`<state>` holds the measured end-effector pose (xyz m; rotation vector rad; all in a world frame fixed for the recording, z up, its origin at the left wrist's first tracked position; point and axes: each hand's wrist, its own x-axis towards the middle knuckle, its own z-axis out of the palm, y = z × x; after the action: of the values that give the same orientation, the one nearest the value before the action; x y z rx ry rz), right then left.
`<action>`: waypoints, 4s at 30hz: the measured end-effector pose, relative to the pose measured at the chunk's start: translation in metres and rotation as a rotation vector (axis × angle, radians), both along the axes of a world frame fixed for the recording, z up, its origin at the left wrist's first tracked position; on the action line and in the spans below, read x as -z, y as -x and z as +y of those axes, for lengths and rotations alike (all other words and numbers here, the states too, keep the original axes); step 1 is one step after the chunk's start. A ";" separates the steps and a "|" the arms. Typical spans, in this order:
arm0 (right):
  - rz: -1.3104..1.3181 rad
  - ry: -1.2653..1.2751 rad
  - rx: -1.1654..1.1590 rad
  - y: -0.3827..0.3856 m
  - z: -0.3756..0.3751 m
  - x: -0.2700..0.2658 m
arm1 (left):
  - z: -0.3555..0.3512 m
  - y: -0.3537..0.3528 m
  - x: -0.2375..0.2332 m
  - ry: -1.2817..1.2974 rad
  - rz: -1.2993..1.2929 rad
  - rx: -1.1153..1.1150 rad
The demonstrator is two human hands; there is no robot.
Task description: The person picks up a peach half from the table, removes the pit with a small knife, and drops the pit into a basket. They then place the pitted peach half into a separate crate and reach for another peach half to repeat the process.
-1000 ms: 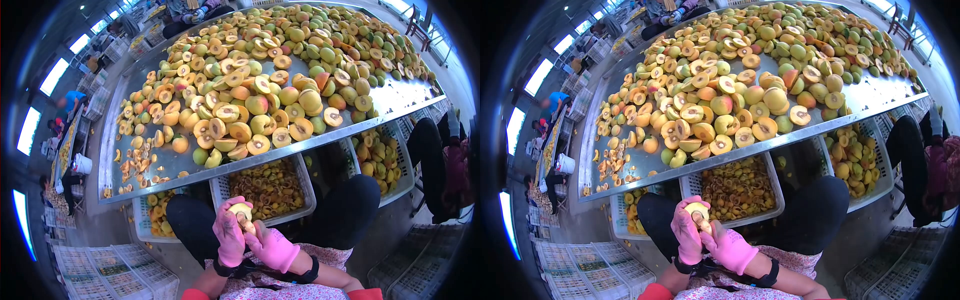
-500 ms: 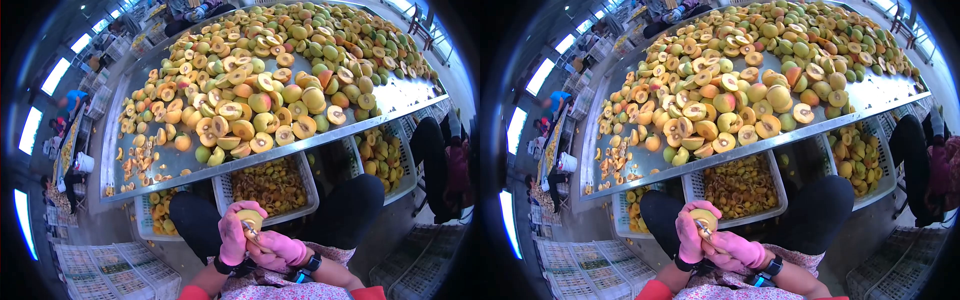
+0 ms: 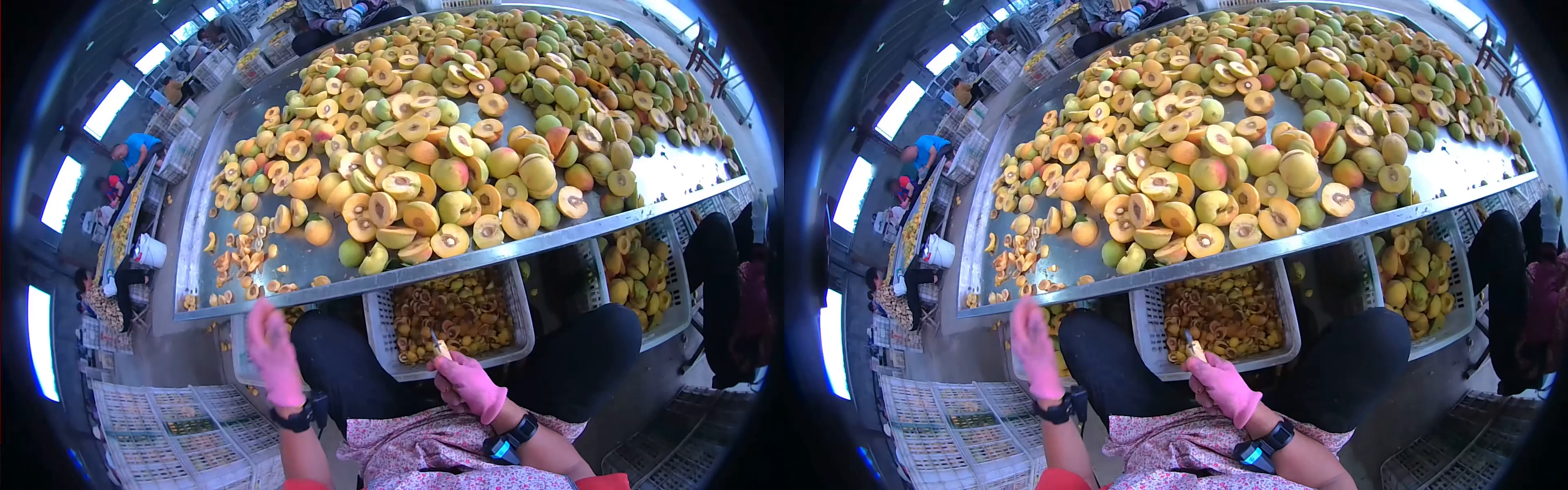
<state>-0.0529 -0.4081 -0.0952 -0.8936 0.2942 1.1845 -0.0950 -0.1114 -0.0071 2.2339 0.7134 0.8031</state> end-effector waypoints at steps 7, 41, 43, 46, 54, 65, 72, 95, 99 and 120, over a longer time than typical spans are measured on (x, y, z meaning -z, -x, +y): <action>-0.052 0.018 -0.028 -0.002 -0.005 -0.003 | -0.040 -0.128 0.028 -0.370 0.404 0.490; -1.201 0.494 -0.189 0.019 -0.008 -0.032 | -0.120 0.000 0.063 1.520 0.193 0.288; -1.209 0.531 -0.283 0.021 -0.003 -0.031 | -0.124 0.001 0.056 1.476 0.174 0.320; -1.257 0.560 -0.311 0.021 0.001 -0.024 | -0.130 0.001 0.050 1.478 0.162 0.324; -1.276 0.614 -0.405 0.020 0.005 -0.021 | -0.138 0.004 0.061 1.428 0.076 0.263; -1.061 0.522 -0.479 0.021 0.005 -0.019 | -0.131 -0.002 0.068 1.036 0.234 0.387; -0.821 0.358 -0.368 0.011 0.005 -0.039 | -0.142 -0.011 0.068 1.052 -0.039 0.343; -0.475 0.051 -0.481 0.016 0.002 -0.013 | -0.116 -0.018 0.075 1.124 -0.023 0.658; -0.565 0.102 -0.405 0.023 0.009 -0.015 | -0.134 -0.021 0.072 1.380 -0.148 0.418; -0.042 -0.020 0.118 0.009 0.000 0.024 | 0.040 0.047 0.033 -0.004 -0.118 -0.208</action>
<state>-0.0617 -0.4080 -0.1196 -0.8709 0.2967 1.0573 -0.1418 -0.0711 -0.0399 2.1189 0.8969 1.0289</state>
